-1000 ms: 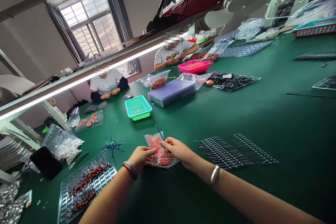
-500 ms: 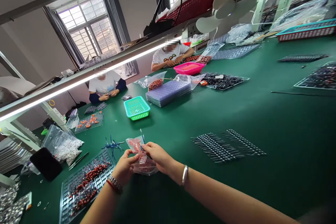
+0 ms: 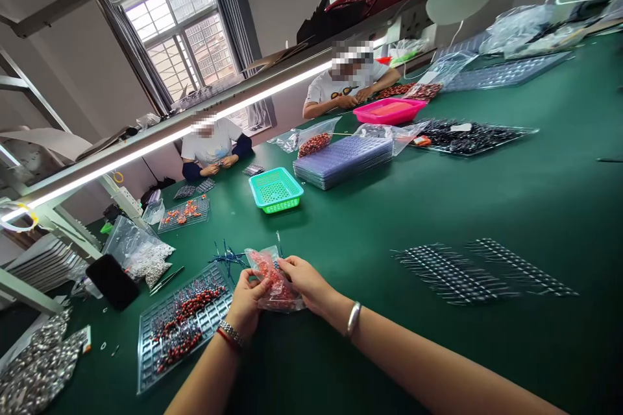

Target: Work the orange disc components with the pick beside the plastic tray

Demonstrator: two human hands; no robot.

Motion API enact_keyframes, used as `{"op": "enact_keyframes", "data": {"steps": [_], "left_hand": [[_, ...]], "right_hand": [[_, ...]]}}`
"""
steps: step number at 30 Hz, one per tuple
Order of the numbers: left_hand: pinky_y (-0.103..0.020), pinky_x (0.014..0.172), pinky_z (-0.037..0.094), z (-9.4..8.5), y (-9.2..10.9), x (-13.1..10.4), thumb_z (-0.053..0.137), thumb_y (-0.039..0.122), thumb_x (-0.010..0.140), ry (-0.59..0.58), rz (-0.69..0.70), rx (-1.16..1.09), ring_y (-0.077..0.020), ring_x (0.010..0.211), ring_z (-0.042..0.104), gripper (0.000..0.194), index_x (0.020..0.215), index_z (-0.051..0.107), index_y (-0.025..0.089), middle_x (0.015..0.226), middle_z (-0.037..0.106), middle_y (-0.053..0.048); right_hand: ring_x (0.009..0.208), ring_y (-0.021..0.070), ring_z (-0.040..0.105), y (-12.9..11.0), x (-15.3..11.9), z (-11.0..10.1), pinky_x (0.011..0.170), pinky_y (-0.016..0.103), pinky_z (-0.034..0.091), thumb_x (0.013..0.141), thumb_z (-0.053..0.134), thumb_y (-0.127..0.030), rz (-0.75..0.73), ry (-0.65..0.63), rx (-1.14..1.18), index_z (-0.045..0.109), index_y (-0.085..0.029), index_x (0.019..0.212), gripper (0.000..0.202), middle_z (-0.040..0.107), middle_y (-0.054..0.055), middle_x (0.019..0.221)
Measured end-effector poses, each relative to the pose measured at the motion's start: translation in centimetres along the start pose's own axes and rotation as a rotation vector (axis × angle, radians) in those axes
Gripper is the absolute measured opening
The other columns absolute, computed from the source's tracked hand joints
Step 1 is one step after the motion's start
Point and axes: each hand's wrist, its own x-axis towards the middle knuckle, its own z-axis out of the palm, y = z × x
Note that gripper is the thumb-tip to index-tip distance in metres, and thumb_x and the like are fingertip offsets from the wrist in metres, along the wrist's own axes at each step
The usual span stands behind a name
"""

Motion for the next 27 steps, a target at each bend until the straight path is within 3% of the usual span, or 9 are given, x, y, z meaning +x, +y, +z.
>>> {"op": "enact_keyframes", "data": {"steps": [11,19,27], "left_hand": [[-0.04,0.082,0.055,0.8,-1.3,-0.3,0.059,0.035,0.091,0.111,0.198,-0.022,-0.0188,0.097,0.062,0.034,0.118,0.056,0.016,0.115,0.061,-0.008],[-0.04,0.083,0.054,1.3,-1.6,-0.3,0.059,0.035,0.091,0.2,0.284,-0.031,-0.0192,0.098,0.061,0.033,0.118,0.056,0.016,0.116,0.06,-0.008],[-0.038,0.08,0.055,1.4,-1.6,-1.2,0.059,0.034,0.091,0.184,0.275,-0.069,-0.0179,0.094,0.062,0.032,0.117,0.056,0.016,0.113,0.061,-0.007]], "right_hand": [[0.09,0.0194,0.067,1.1,-3.8,-3.4,0.076,0.038,0.057,0.097,0.059,-0.031,-0.105,-0.049,-0.047,0.062,-0.016,0.115,0.023,0.066,0.007,0.112],[0.078,0.0157,0.067,1.4,-4.6,-2.3,0.069,0.033,0.058,0.097,0.058,-0.032,-0.139,-0.086,0.037,0.064,-0.015,0.104,0.019,0.069,0.004,0.098],[0.074,0.0147,0.065,1.8,-4.9,-2.5,0.07,0.032,0.055,0.097,0.057,-0.032,-0.157,-0.092,0.045,0.064,-0.015,0.09,0.02,0.067,0.001,0.085]]}}
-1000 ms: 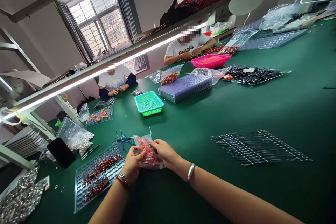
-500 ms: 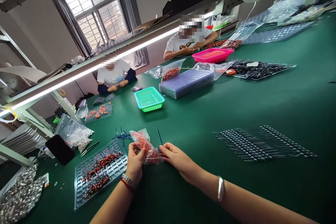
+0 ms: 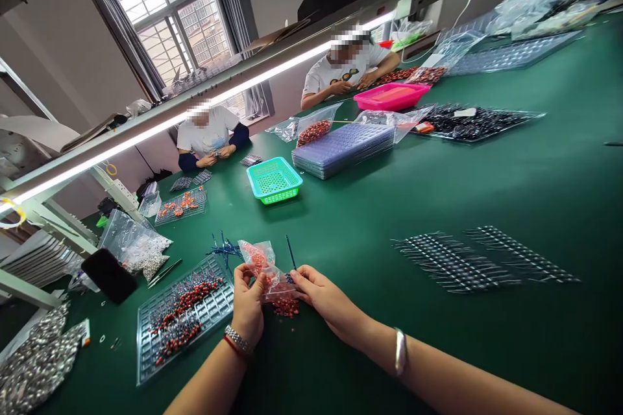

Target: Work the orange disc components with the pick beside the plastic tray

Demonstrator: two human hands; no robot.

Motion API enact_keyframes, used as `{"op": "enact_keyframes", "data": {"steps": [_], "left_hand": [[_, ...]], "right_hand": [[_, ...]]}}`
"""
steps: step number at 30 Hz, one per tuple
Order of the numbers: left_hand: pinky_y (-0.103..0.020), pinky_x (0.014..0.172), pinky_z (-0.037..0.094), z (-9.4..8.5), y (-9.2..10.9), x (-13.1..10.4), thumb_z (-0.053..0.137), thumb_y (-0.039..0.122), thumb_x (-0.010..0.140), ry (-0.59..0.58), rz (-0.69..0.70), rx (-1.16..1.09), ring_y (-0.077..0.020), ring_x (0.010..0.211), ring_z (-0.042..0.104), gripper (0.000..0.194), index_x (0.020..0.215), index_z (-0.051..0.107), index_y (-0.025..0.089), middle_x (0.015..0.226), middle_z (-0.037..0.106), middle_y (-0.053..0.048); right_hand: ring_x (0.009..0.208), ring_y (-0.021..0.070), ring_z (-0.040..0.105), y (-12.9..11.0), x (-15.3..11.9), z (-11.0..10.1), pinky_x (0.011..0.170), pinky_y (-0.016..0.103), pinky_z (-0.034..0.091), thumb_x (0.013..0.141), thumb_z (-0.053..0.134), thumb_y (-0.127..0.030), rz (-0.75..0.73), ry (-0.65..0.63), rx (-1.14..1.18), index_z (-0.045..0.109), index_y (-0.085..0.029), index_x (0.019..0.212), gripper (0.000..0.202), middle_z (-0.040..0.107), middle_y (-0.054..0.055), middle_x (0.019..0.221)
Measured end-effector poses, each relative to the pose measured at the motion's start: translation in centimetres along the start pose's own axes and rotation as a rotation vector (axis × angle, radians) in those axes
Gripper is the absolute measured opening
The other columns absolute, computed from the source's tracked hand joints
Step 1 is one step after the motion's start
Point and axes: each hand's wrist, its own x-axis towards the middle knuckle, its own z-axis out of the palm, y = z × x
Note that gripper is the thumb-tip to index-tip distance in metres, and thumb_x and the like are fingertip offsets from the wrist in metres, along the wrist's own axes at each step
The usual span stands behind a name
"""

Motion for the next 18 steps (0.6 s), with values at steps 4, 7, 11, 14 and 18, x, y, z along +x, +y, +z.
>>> {"op": "enact_keyframes", "data": {"steps": [4,7,11,14,18], "left_hand": [[-0.038,0.08,0.055,-0.4,0.1,-0.5,0.059,0.034,0.091,-0.007,-0.016,-0.022,-0.0176,0.093,0.062,0.032,0.117,0.056,0.016,0.112,0.061,-0.007],[-0.037,0.078,0.055,-0.8,0.2,-0.9,0.059,0.033,0.09,-0.012,-0.027,-0.04,-0.017,0.092,0.062,0.031,0.116,0.057,0.016,0.11,0.061,-0.006],[-0.035,0.076,0.055,-0.9,0.5,-1.6,0.06,0.032,0.09,-0.026,-0.025,-0.069,-0.0157,0.088,0.062,0.029,0.114,0.057,0.015,0.107,0.062,-0.005],[-0.034,0.074,0.055,-0.7,0.7,-1.8,0.06,0.03,0.09,-0.037,-0.01,-0.096,-0.0152,0.086,0.062,0.028,0.113,0.057,0.015,0.106,0.062,-0.005],[-0.033,0.073,0.055,-0.4,0.7,-1.8,0.061,0.028,0.089,-0.041,0.0,-0.129,-0.0145,0.085,0.062,0.027,0.113,0.057,0.015,0.105,0.062,-0.004]], "right_hand": [[0.066,0.0139,0.062,0.4,-0.3,-0.1,0.064,0.03,0.052,0.094,0.06,-0.038,-0.005,0.001,-0.051,0.061,-0.016,0.082,0.025,0.064,-0.002,0.076],[0.064,0.0156,0.059,0.4,-1.0,-0.1,0.063,0.029,0.05,0.085,0.064,-0.048,-0.011,-0.019,-0.082,0.054,-0.021,0.071,0.032,0.06,-0.004,0.067],[0.064,0.0177,0.056,0.0,-1.7,-0.3,0.064,0.03,0.049,0.076,0.067,-0.056,-0.03,-0.045,-0.116,0.049,-0.024,0.066,0.038,0.054,-0.005,0.061],[0.067,0.0191,0.057,-0.4,-1.6,-0.4,0.068,0.032,0.05,0.073,0.066,-0.059,-0.049,-0.052,-0.129,0.046,-0.025,0.066,0.04,0.053,-0.005,0.064],[0.066,0.0185,0.054,-0.4,-1.3,-0.6,0.067,0.033,0.049,0.074,0.062,-0.062,-0.072,-0.04,-0.153,0.045,-0.025,0.067,0.042,0.052,-0.005,0.063]]}}
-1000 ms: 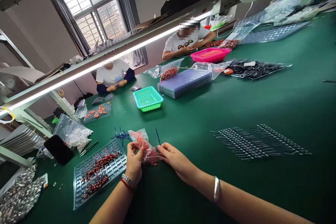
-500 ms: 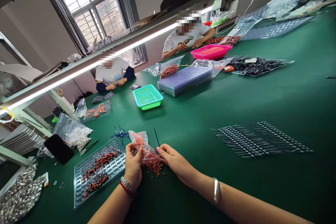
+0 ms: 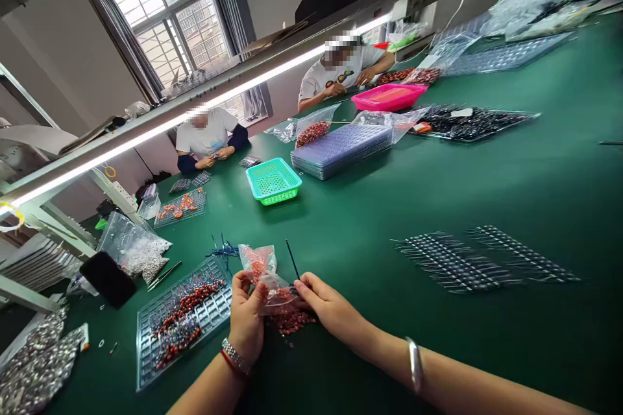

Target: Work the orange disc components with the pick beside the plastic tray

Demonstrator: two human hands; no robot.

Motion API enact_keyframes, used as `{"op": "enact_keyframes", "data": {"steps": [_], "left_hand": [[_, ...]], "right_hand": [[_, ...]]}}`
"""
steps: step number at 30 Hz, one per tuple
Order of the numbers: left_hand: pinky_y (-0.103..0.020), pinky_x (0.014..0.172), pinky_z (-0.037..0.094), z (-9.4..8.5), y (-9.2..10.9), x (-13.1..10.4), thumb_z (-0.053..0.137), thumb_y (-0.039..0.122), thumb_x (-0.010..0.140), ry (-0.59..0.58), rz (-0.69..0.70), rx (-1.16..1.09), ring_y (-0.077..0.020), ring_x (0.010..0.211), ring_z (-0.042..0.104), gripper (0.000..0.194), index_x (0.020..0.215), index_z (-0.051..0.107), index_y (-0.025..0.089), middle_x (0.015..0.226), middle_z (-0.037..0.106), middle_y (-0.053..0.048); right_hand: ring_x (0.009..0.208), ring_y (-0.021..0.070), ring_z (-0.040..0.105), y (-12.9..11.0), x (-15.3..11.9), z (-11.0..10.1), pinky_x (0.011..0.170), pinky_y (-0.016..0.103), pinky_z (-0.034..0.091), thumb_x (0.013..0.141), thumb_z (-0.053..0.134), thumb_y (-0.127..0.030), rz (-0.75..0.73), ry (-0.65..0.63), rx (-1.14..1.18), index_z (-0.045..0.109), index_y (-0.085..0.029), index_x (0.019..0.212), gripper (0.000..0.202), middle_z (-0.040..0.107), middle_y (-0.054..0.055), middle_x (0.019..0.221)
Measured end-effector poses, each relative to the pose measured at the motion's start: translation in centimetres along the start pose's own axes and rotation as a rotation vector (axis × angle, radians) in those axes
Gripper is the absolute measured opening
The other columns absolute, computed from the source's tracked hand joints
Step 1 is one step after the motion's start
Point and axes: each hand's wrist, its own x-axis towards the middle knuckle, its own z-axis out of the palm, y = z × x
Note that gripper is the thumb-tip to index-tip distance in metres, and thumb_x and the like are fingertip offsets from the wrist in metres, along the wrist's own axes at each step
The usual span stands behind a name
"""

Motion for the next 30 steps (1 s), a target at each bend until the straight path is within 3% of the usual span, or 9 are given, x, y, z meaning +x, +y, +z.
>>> {"op": "enact_keyframes", "data": {"steps": [13,30], "left_hand": [[-0.034,0.074,0.056,0.3,0.3,0.4,0.06,0.03,0.09,0.077,-0.018,-0.07,-0.0153,0.087,0.062,0.027,0.113,0.057,0.015,0.106,0.062,-0.005],[-0.035,0.077,0.056,1.1,2.7,1.4,0.058,0.033,0.091,0.166,-0.231,-0.164,-0.0163,0.09,0.062,0.029,0.115,0.057,0.015,0.109,0.062,-0.006]], "right_hand": [[0.074,0.0214,0.062,-0.6,-0.4,0.0,0.079,0.04,0.055,0.073,0.063,-0.068,0.016,-0.029,0.054,0.046,-0.025,0.069,0.047,0.054,-0.004,0.07],[0.093,0.0291,0.069,-1.1,-1.0,-0.3,0.093,0.048,0.052,0.067,0.068,-0.074,0.037,-0.018,0.179,0.053,-0.026,0.072,0.051,0.072,0.003,0.082]]}}
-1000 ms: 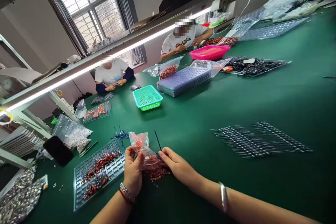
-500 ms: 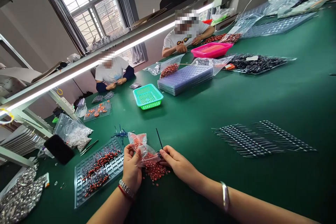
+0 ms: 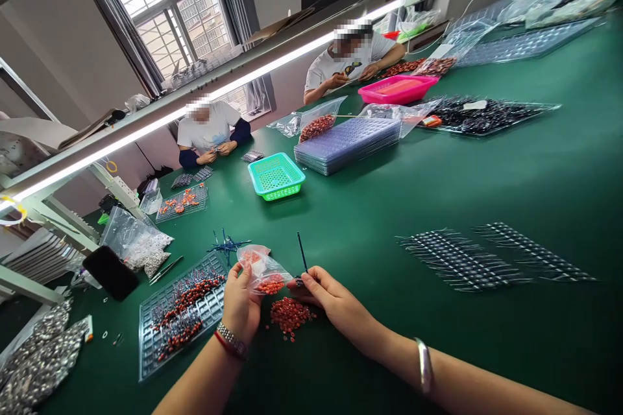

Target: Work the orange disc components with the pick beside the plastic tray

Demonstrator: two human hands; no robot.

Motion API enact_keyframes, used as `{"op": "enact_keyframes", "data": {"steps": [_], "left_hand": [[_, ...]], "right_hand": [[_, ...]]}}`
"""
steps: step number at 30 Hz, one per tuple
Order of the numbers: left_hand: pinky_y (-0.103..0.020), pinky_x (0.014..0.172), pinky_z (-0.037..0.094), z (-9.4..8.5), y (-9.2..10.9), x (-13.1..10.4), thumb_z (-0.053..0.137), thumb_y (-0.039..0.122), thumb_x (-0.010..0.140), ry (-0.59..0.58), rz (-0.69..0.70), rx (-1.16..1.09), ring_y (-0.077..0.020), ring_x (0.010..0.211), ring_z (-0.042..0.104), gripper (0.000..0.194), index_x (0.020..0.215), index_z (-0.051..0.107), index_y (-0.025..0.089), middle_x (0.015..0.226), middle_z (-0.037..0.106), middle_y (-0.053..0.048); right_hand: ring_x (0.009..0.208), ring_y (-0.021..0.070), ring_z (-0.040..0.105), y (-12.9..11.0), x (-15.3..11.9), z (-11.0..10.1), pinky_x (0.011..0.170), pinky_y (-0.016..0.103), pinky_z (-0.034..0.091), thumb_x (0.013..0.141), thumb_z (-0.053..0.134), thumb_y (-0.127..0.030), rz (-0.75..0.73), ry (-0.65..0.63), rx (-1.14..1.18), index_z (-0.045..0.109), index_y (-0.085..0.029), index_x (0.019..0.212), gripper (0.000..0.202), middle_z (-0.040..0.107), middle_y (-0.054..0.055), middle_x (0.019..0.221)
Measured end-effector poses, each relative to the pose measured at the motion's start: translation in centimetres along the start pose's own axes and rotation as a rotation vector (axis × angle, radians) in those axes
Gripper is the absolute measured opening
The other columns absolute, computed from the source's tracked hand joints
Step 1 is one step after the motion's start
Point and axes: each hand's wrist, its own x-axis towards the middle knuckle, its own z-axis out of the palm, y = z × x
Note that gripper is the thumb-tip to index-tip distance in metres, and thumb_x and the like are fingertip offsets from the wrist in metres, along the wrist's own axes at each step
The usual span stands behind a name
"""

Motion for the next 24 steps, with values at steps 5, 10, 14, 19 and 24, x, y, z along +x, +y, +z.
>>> {"op": "enact_keyframes", "data": {"steps": [5,10,14,19,24], "left_hand": [[-0.037,0.081,0.055,1.6,1.7,-0.7,0.058,0.033,0.091,-0.04,-0.078,-0.04,-0.0179,0.096,0.063,0.029,0.113,0.059,0.014,0.113,0.062,-0.008],[-0.037,0.08,0.056,2.6,3.2,-1.0,0.057,0.034,0.092,-0.038,-0.195,-0.061,-0.0175,0.094,0.063,0.029,0.113,0.059,0.014,0.112,0.063,-0.008],[-0.037,0.08,0.056,3.3,4.2,-0.9,0.057,0.035,0.091,-0.035,-0.239,-0.064,-0.018,0.095,0.063,0.031,0.115,0.057,0.015,0.113,0.062,-0.008],[-0.04,0.082,0.055,4.1,6.6,2.1,0.058,0.036,0.091,-0.05,-0.198,-0.087,-0.0195,0.099,0.062,0.034,0.118,0.056,0.015,0.117,0.06,-0.009],[-0.041,0.084,0.054,6.7,10.4,8.3,0.057,0.037,0.091,-0.325,-0.194,-0.191,-0.0203,0.101,0.061,0.036,0.121,0.055,0.016,0.12,0.059,-0.009]], "right_hand": [[0.101,0.029,0.067,-1.1,-0.2,0.2,0.096,0.048,0.05,0.07,0.067,-0.073,-0.059,0.029,0.043,0.062,-0.024,0.085,0.052,0.07,0.006,0.105],[0.102,0.0271,0.066,-3.1,0.6,1.2,0.093,0.045,0.053,0.07,0.068,-0.072,-0.138,-0.013,0.075,0.065,-0.025,0.1,0.056,0.068,0.006,0.109],[0.105,0.0265,0.064,-5.1,1.8,1.9,0.094,0.044,0.051,0.071,0.068,-0.072,-0.197,-0.055,0.062,0.066,-0.023,0.1,0.056,0.067,0.007,0.11],[0.109,0.0269,0.061,-6.5,3.4,0.9,0.095,0.043,0.049,0.07,0.068,-0.071,-0.237,-0.045,0.041,0.063,-0.023,0.098,0.056,0.065,0.008,0.111],[0.105,0.0288,0.063,-5.8,4.1,-1.4,0.09,0.045,0.05,0.068,0.065,-0.077,-0.202,0.055,0.009,0.062,-0.022,0.094,0.06,0.065,0.009,0.107]]}}
